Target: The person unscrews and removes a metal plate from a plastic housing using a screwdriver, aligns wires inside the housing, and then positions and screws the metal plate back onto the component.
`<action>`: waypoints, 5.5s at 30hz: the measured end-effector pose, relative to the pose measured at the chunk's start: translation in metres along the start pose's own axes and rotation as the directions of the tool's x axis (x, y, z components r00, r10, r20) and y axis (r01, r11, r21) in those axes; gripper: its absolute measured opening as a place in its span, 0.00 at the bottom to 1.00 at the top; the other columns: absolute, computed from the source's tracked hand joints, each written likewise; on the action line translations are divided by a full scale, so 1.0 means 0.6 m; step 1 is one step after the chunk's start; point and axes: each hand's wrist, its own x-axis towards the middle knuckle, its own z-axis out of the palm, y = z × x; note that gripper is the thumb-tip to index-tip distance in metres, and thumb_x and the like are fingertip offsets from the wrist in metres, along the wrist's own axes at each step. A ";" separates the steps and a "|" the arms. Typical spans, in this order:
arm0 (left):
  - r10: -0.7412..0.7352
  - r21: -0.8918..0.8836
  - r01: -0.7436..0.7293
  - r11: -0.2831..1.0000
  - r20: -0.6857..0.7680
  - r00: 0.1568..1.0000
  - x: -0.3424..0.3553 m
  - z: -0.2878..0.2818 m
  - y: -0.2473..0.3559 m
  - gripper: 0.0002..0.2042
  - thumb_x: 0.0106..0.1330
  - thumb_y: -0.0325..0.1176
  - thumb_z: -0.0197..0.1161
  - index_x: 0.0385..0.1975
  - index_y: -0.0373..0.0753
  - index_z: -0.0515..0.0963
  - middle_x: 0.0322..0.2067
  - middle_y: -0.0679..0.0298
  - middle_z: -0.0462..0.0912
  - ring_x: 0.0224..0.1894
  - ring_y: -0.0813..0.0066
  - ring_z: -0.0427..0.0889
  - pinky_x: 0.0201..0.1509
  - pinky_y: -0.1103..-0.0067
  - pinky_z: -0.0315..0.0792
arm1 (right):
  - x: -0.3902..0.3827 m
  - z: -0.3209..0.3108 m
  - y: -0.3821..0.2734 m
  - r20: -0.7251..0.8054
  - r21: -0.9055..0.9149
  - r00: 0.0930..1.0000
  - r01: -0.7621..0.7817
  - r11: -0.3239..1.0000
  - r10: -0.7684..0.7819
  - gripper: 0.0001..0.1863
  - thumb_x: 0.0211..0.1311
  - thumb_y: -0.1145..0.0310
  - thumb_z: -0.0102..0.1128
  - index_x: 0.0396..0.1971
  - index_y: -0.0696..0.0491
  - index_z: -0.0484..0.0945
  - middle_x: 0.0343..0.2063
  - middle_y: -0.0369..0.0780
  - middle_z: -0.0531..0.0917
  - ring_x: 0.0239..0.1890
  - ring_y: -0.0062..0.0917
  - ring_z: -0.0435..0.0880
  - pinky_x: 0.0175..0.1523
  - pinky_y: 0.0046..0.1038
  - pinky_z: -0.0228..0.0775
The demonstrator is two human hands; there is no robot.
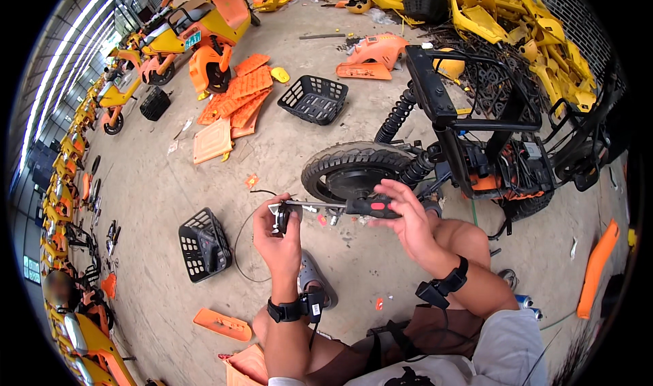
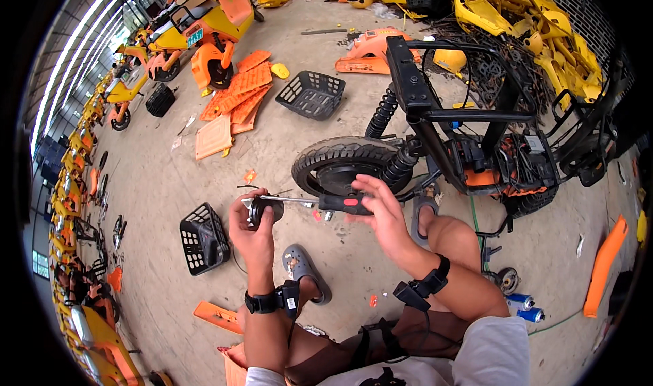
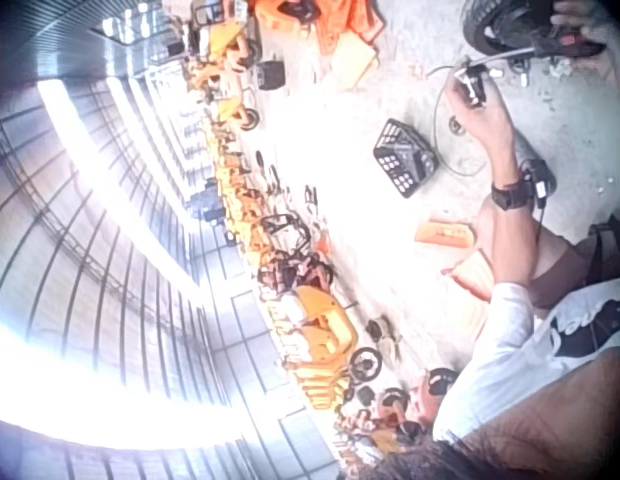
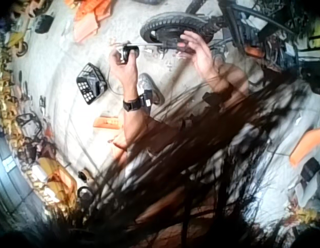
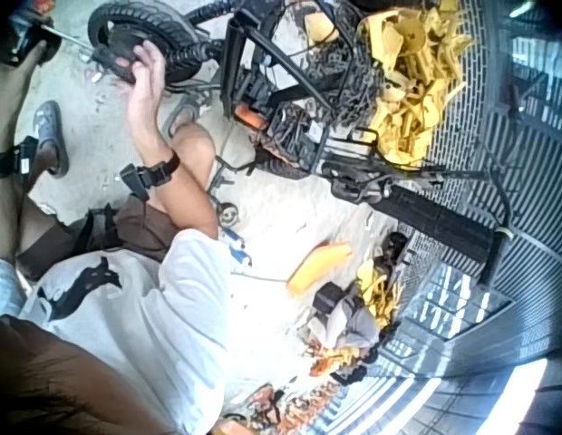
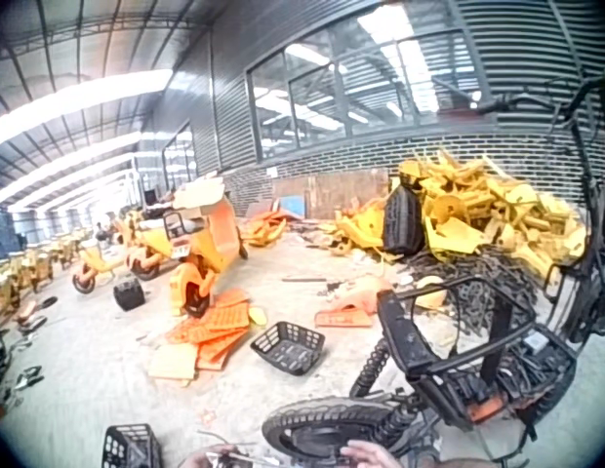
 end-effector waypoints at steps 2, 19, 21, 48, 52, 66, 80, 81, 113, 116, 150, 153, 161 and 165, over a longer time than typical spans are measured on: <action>0.005 -0.020 -0.006 1.000 -0.012 1.000 0.000 -0.002 0.001 0.16 0.60 0.15 0.59 0.47 0.33 0.71 0.48 0.57 0.81 0.45 0.77 0.80 0.49 0.81 0.74 | -0.002 -0.007 -0.008 0.005 -0.122 0.990 -0.136 0.983 0.138 0.26 0.62 0.78 0.41 0.62 0.55 0.65 0.58 0.44 0.69 0.42 0.25 0.80 0.44 0.28 0.76; -0.013 -0.044 0.011 0.999 -0.036 0.999 -0.002 0.000 0.002 0.15 0.59 0.14 0.60 0.45 0.33 0.71 0.45 0.57 0.81 0.44 0.78 0.80 0.47 0.82 0.74 | -0.004 0.016 -0.012 -0.053 -0.057 0.998 -0.031 0.998 0.028 0.25 0.72 0.67 0.46 0.66 0.49 0.57 0.53 0.45 0.74 0.31 0.31 0.84 0.30 0.25 0.77; -0.029 -0.059 0.027 0.998 -0.036 0.999 -0.002 0.004 0.010 0.15 0.59 0.14 0.60 0.45 0.33 0.71 0.45 0.56 0.81 0.43 0.78 0.80 0.45 0.83 0.75 | -0.002 0.006 -0.017 -0.030 -0.185 0.989 -0.149 0.971 0.146 0.25 0.69 0.71 0.49 0.65 0.49 0.59 0.52 0.43 0.75 0.29 0.26 0.83 0.25 0.19 0.71; -0.059 0.051 0.052 0.997 0.154 0.986 -0.016 0.013 0.010 0.14 0.59 0.14 0.61 0.44 0.31 0.72 0.45 0.55 0.82 0.49 0.72 0.81 0.54 0.77 0.74 | 0.023 -0.024 -0.006 -0.165 -0.126 0.956 0.223 0.967 -0.242 0.10 0.63 0.76 0.53 0.44 0.57 0.71 0.31 0.41 0.81 0.31 0.21 0.78 0.40 0.22 0.69; 0.126 0.083 -0.149 0.985 0.239 0.963 -0.023 0.030 -0.007 0.15 0.55 0.16 0.65 0.42 0.34 0.77 0.43 0.58 0.84 0.47 0.71 0.82 0.52 0.76 0.75 | 0.013 -0.014 0.024 0.066 -0.342 0.994 0.105 0.934 -0.088 0.06 0.62 0.77 0.56 0.38 0.59 0.77 0.22 0.34 0.78 0.21 0.14 0.74 0.25 0.21 0.67; 0.149 0.192 -0.273 0.943 0.488 0.860 -0.040 0.037 0.015 0.18 0.50 0.16 0.64 0.42 0.36 0.80 0.42 0.57 0.84 0.46 0.62 0.83 0.48 0.75 0.77 | 0.009 0.027 0.040 0.080 -0.434 0.989 -0.078 0.897 0.125 0.10 0.61 0.68 0.65 0.35 0.60 0.82 0.20 0.32 0.79 0.18 0.11 0.73 0.21 0.17 0.64; 0.122 0.221 -0.256 0.941 0.485 0.866 -0.041 0.032 0.014 0.17 0.49 0.17 0.65 0.41 0.36 0.80 0.39 0.57 0.84 0.41 0.62 0.84 0.44 0.75 0.77 | 0.013 0.025 0.046 0.101 -0.459 0.979 -0.110 0.881 0.175 0.09 0.57 0.70 0.64 0.34 0.59 0.83 0.22 0.34 0.82 0.19 0.12 0.75 0.22 0.17 0.66; 0.116 0.219 -0.249 0.943 0.485 0.867 -0.041 0.033 0.013 0.16 0.49 0.17 0.65 0.41 0.36 0.80 0.38 0.58 0.84 0.41 0.62 0.84 0.44 0.75 0.77 | 0.015 0.023 0.049 0.104 -0.455 0.979 -0.109 0.884 0.174 0.09 0.57 0.70 0.64 0.34 0.59 0.83 0.22 0.34 0.82 0.19 0.12 0.75 0.23 0.17 0.67; -0.057 0.287 -0.111 0.951 0.517 0.854 -0.055 0.067 0.001 0.15 0.50 0.19 0.66 0.40 0.35 0.81 0.35 0.54 0.84 0.37 0.61 0.84 0.43 0.75 0.76 | 0.017 -0.021 0.023 0.101 -0.397 0.916 -0.320 0.860 0.387 0.12 0.60 0.66 0.64 0.38 0.58 0.83 0.24 0.33 0.81 0.20 0.13 0.76 0.23 0.18 0.66; 0.036 0.274 -0.224 0.935 0.557 0.830 -0.054 0.074 0.000 0.15 0.49 0.18 0.66 0.39 0.34 0.81 0.34 0.54 0.84 0.37 0.60 0.84 0.43 0.74 0.76 | 0.015 -0.025 0.019 0.078 -0.581 0.954 -0.193 0.790 0.290 0.13 0.57 0.64 0.64 0.40 0.56 0.84 0.25 0.32 0.83 0.20 0.13 0.75 0.22 0.18 0.67; 0.036 0.278 -0.263 0.924 0.620 0.783 -0.041 0.049 -0.012 0.19 0.49 0.21 0.67 0.45 0.35 0.79 0.36 0.50 0.83 0.38 0.50 0.82 0.42 0.68 0.77 | 0.018 -0.029 0.045 -0.021 -0.357 0.881 -0.449 0.819 0.473 0.07 0.60 0.70 0.64 0.29 0.59 0.81 0.24 0.35 0.80 0.22 0.15 0.76 0.24 0.19 0.66; 0.027 0.254 -0.224 0.941 0.602 0.798 -0.040 0.048 -0.021 0.19 0.50 0.21 0.67 0.45 0.34 0.79 0.37 0.49 0.83 0.39 0.49 0.82 0.43 0.68 0.76 | 0.021 -0.033 0.048 -0.006 -0.268 0.851 -0.507 0.819 0.525 0.08 0.60 0.67 0.65 0.30 0.57 0.81 0.25 0.34 0.81 0.21 0.15 0.76 0.23 0.20 0.66; -0.022 0.307 -0.223 0.925 0.631 0.776 -0.037 0.053 -0.029 0.19 0.49 0.21 0.66 0.45 0.35 0.79 0.39 0.48 0.82 0.42 0.48 0.81 0.46 0.66 0.75 | 0.022 -0.024 0.041 -0.024 -0.452 0.901 -0.396 0.799 0.433 0.08 0.62 0.69 0.62 0.28 0.58 0.81 0.24 0.35 0.80 0.22 0.15 0.76 0.23 0.20 0.67; -0.053 0.347 -0.226 0.910 0.639 0.768 -0.039 0.052 -0.027 0.19 0.49 0.20 0.65 0.45 0.34 0.79 0.38 0.48 0.82 0.41 0.48 0.81 0.45 0.66 0.75 | 0.025 -0.035 0.060 -0.008 -0.369 0.875 -0.452 0.812 0.484 0.08 0.61 0.67 0.63 0.27 0.57 0.81 0.21 0.33 0.78 0.21 0.16 0.75 0.24 0.19 0.66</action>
